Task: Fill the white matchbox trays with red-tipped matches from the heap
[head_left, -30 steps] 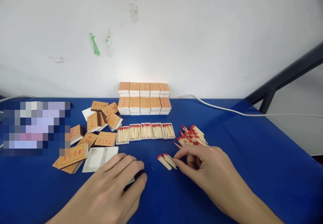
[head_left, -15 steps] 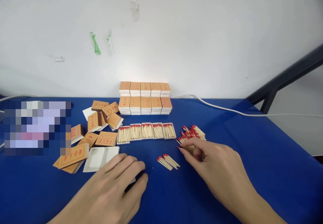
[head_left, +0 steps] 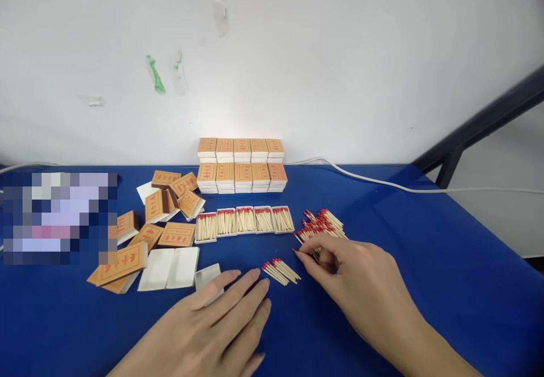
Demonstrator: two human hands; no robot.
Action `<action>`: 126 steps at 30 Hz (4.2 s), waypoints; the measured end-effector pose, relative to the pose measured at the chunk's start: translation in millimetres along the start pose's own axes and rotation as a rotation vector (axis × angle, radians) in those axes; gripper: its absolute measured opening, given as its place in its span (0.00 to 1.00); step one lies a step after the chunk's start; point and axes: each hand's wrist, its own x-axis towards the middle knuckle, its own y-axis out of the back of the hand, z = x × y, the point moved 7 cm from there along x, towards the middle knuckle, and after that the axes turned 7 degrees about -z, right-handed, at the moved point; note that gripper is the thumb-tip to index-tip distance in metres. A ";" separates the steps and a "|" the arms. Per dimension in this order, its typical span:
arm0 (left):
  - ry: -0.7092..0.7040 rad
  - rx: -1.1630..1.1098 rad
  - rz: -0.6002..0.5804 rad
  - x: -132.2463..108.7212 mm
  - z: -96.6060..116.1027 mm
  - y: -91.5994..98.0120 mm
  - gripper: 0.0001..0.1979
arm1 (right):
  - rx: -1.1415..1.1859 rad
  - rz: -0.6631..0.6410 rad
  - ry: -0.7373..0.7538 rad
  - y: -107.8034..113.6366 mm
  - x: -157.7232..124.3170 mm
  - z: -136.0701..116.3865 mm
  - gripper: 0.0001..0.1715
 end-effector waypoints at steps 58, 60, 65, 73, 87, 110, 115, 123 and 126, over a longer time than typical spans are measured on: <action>0.055 0.043 -0.011 6.3 -5.9 4.8 0.27 | 0.213 -0.172 0.059 -8.3 -9.0 -23.4 0.16; 0.049 0.034 -0.015 5.6 -5.8 3.5 0.26 | 0.174 -0.105 0.046 -0.9 -7.3 -19.6 0.17; 0.085 0.013 0.030 4.1 -8.5 5.5 0.25 | 0.004 0.112 -0.007 20.2 -5.5 -5.0 0.12; 0.086 0.007 0.032 4.7 -7.9 10.3 0.25 | -0.177 0.074 0.009 17.0 -10.2 4.1 0.09; 0.095 0.002 0.028 2.4 -7.0 9.8 0.24 | -0.105 0.039 0.021 12.5 -9.1 -0.8 0.10; 0.124 -0.034 0.039 5.8 -10.4 11.1 0.24 | 0.225 -0.184 -0.052 -2.9 -6.9 -11.9 0.11; 0.110 -0.028 0.025 4.2 -8.7 12.4 0.23 | 0.008 -0.031 -0.066 13.8 -5.6 3.2 0.10; 0.098 -0.024 0.020 6.5 -8.3 10.9 0.23 | -0.108 -0.082 -0.093 10.3 -8.4 15.4 0.09; 0.078 -0.029 0.018 4.8 -7.5 9.6 0.22 | -0.097 -0.110 -0.097 9.6 -8.6 16.6 0.09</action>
